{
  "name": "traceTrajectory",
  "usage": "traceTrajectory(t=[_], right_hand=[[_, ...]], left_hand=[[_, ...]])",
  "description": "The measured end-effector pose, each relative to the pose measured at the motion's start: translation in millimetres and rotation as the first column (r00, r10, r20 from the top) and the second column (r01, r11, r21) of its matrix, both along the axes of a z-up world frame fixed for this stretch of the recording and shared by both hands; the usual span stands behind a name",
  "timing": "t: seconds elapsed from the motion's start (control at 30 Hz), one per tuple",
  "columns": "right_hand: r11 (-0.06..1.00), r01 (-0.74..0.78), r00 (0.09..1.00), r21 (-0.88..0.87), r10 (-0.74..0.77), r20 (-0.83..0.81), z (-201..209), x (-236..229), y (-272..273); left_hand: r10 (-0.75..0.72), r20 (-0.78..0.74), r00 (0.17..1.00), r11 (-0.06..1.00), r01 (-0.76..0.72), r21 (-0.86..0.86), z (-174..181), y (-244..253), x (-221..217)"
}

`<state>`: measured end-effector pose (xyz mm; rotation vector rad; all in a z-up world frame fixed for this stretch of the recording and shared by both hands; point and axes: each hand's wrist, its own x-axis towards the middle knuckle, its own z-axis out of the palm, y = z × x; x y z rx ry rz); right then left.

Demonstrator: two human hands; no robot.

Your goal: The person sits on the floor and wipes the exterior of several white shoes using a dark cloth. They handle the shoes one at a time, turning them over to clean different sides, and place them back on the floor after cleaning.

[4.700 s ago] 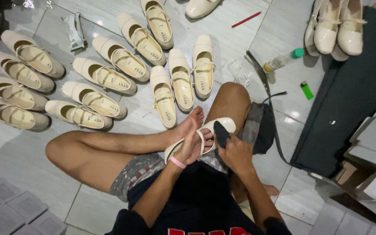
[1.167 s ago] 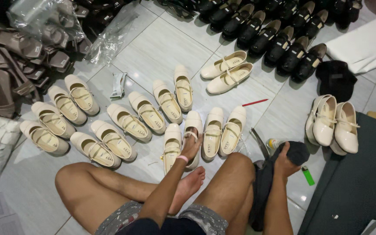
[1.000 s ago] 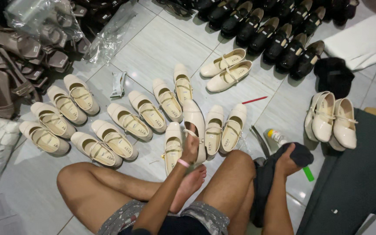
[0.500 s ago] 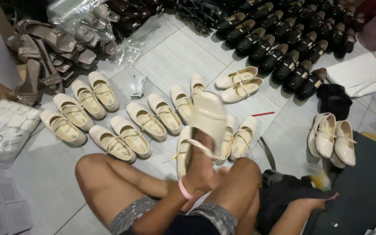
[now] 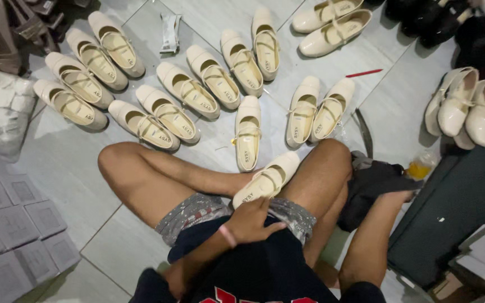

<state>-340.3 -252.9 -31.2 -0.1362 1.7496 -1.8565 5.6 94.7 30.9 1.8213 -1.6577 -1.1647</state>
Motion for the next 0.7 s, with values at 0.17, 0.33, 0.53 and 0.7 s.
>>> traceTrajectory(t=[0.17, 0.33, 0.53, 0.7], right_hand=[[0.996, 0.026, 0.830, -0.082, -0.068, -0.554, -2, 1, -28], [0.970, -0.236, 0.429, 0.065, 0.164, -0.888, -6, 9, -39], [0.830, -0.484, 0.110, 0.276, 0.371, -0.922, 0, 24, -23], [0.846, -0.453, 0.027, 0.281, 0.329, -0.944, 42, 56, 63]], left_hand=[[0.066, 0.186, 0.980, 0.936, 0.004, -0.353, 16, 31, 1], [0.110, 0.306, 0.946, 0.888, 0.044, -0.457, 16, 33, -8], [0.095, 0.252, 0.963, 0.873, 0.041, -0.486, 38, 29, 1], [0.137, 0.402, 0.905, 0.862, 0.090, -0.498, 45, 26, 21]])
